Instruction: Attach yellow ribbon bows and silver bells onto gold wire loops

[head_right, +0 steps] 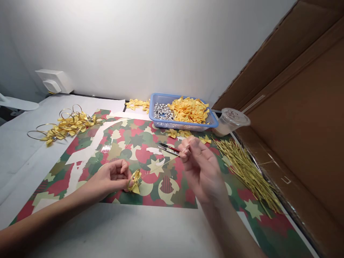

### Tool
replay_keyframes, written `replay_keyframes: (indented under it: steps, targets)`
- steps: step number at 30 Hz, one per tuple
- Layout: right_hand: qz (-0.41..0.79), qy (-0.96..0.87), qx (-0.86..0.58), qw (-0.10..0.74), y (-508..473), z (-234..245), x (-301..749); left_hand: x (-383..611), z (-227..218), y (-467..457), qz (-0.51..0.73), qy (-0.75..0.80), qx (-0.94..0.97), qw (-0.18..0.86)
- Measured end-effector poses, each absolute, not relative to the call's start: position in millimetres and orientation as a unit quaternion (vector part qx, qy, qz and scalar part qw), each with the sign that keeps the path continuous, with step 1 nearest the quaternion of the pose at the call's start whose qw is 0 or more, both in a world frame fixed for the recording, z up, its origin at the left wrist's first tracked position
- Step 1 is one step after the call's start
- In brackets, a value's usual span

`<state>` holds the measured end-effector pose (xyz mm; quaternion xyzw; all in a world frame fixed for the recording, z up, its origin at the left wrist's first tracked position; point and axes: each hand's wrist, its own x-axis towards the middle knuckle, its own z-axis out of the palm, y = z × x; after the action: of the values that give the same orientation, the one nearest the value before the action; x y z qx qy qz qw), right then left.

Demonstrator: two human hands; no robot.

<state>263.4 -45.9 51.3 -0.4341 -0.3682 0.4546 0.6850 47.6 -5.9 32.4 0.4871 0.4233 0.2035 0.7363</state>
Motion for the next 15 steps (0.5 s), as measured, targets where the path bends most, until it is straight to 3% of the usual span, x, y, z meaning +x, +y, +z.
replay_keyframes:
  steps: [9, 15]
  targets:
    - [0.516, -0.209, -0.294, 0.777, -48.3, 69.9, 283.5, 44.7, 26.6, -6.4, 0.201, 0.409, 0.497, 0.738]
    - [0.545, -0.155, -0.213, 0.796, -49.6, 74.2, 283.2, 46.2, 28.1, -4.7, 0.199, 0.410, 0.503, 0.735]
